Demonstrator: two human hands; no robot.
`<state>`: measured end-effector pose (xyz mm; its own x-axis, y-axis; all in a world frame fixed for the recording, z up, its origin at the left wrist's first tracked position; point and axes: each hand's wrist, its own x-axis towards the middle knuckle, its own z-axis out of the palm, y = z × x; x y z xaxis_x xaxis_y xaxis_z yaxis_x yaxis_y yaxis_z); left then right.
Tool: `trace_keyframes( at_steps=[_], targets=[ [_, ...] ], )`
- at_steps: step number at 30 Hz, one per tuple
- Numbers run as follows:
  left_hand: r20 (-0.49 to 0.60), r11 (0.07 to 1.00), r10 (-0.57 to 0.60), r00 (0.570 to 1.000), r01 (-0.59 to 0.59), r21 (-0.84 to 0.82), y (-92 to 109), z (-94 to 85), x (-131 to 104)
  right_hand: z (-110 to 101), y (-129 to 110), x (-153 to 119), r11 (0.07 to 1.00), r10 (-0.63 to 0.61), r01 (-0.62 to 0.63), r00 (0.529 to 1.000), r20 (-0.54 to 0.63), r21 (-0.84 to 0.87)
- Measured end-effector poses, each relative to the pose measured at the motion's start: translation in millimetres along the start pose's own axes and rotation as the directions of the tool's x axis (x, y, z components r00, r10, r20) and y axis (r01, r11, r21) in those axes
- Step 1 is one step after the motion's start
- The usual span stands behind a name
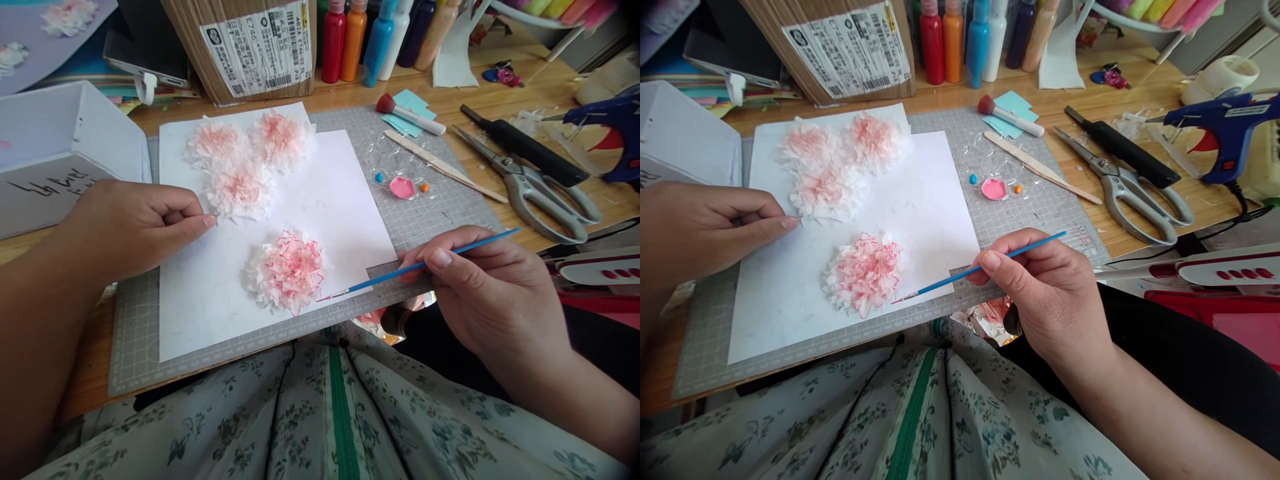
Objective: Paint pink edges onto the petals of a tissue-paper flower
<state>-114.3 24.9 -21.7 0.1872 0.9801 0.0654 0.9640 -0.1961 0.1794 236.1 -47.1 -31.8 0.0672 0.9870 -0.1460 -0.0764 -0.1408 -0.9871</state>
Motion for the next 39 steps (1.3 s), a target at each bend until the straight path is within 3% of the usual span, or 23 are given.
trace_keyframes(
  at_steps=[16,22,33,36,39],
  targets=[
    [0.046,0.996,-0.089,0.995,0.09,-0.016,5.0,-3.4,-0.2,2.2,0.0,-7.1,0.998,-0.055,0.053,0.998,-0.034,-0.04],
    [0.076,0.994,-0.105,0.992,0.107,-0.028,6.7,-4.5,0.4,5.8,0.4,-12.5,0.985,-0.167,0.167,0.986,-0.006,-0.037],
    [0.1,0.992,-0.119,0.988,0.122,-0.03,9.3,-6.9,1.0,5.3,3.6,-13.9,0.968,-0.243,0.242,0.97,-0.009,-0.061],
    [0.109,0.992,-0.117,0.987,0.12,-0.024,8.3,-6.9,1.5,3.4,1.6,-19.3,0.938,-0.334,0.331,0.942,-0.013,-0.106],
    [0.103,0.992,-0.124,0.987,0.126,-0.017,9.0,-6.3,1.6,1.5,-4.1,-26.6,0.862,-0.463,0.462,0.885,0.051,-0.209]
  ],
)
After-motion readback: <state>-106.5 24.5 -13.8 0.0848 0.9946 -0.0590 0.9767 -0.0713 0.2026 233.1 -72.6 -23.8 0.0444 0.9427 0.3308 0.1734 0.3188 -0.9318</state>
